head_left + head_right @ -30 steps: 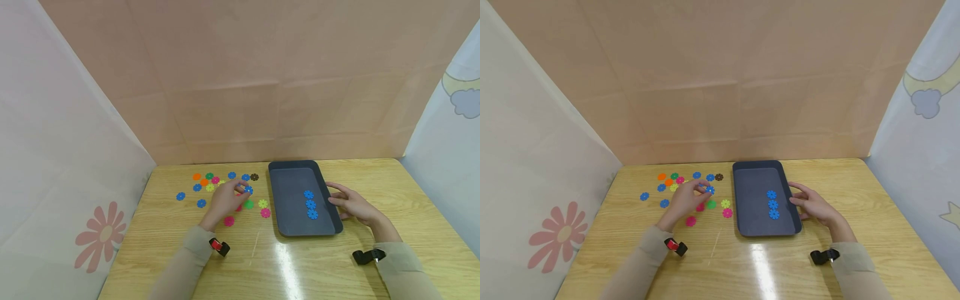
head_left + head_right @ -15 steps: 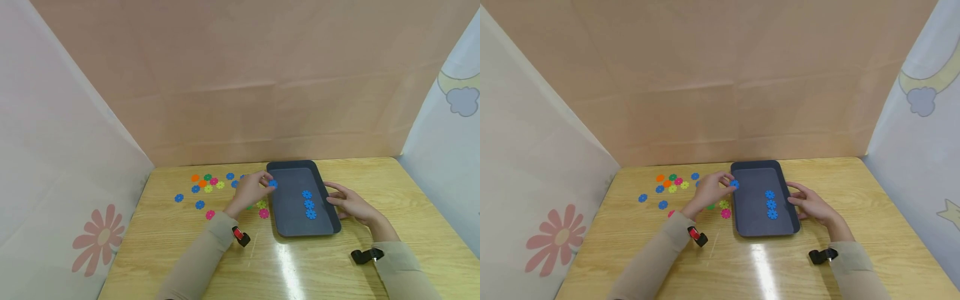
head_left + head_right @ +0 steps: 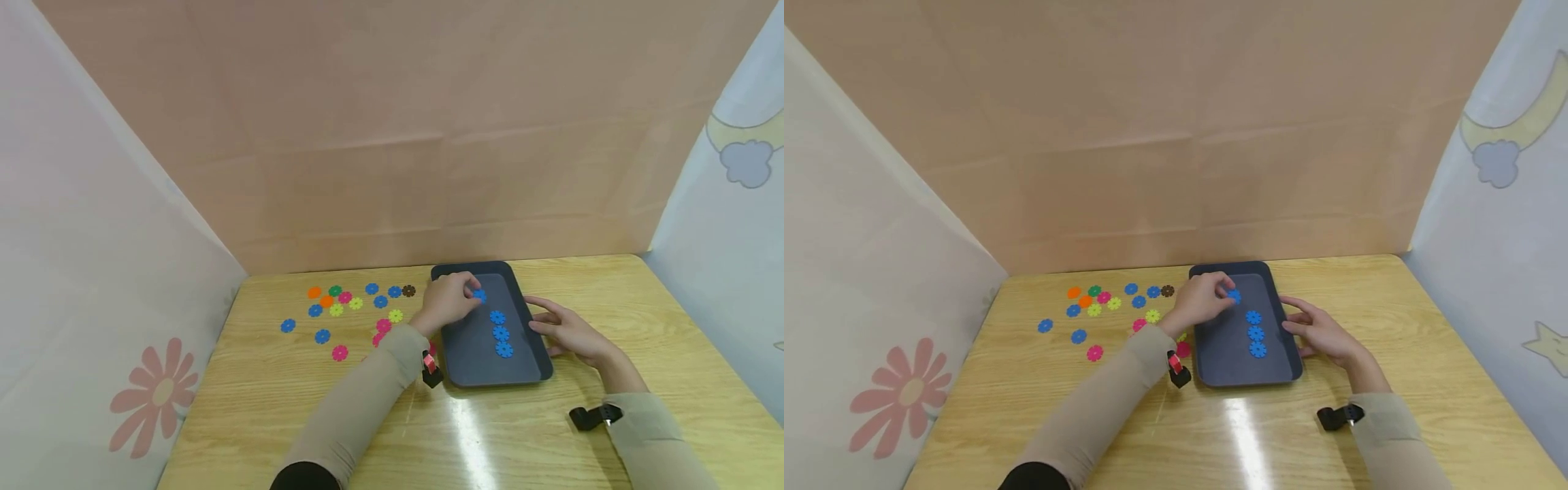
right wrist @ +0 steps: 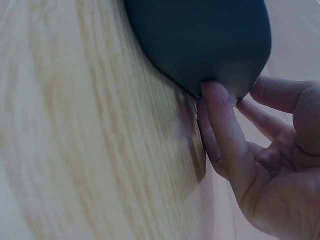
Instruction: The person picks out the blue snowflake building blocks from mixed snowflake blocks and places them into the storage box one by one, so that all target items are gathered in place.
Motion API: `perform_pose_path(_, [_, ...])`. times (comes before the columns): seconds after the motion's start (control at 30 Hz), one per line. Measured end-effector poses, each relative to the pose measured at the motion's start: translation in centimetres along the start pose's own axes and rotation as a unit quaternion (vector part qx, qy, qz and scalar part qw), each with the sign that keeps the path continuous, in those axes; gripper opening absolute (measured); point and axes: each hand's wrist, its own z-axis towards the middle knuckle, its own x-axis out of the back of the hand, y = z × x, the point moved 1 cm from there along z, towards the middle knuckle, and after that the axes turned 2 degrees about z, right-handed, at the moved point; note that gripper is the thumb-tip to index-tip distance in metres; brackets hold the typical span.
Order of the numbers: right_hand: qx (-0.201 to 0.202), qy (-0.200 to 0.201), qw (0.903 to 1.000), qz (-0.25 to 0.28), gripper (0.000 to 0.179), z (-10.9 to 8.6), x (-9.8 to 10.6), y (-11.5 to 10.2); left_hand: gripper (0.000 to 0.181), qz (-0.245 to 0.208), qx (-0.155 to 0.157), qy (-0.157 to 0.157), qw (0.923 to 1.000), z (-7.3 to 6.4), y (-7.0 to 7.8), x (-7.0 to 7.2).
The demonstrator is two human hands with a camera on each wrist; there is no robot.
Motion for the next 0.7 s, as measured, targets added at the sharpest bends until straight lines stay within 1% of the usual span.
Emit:
perform_pose_path(0.1, [-0.001,0.000,1.0000,0.003,0.073,0.0,0.1,0.0,0.021,0.014,0.013,0.001,0.9998,0.9,0.3,-1.1])
perform_pose_path(0.17, [0.000,0.001,1.0000,0.001,0.073,0.0,0.1,0.0,0.021,0.014,0.024,-0.001,0.9996,1.4,0.5,-1.8])
perform_pose_path(0.33, [-0.001,-0.002,1.0000,0.008,0.072,-0.1,0.1,0.0,0.022,0.025,0.050,-0.015,0.9983,2.2,1.0,-3.0])
perform_pose_path(0.5, [-0.003,-0.007,0.9997,0.024,0.072,0.0,-0.1,0.0,0.021,0.057,0.056,-0.021,0.9966,2.4,1.3,-3.8])
perform_pose_path(0.7, [-0.005,-0.006,0.9997,0.021,0.073,0.0,0.0,0.0,0.021,0.097,0.056,-0.029,0.9934,2.6,1.7,-4.3])
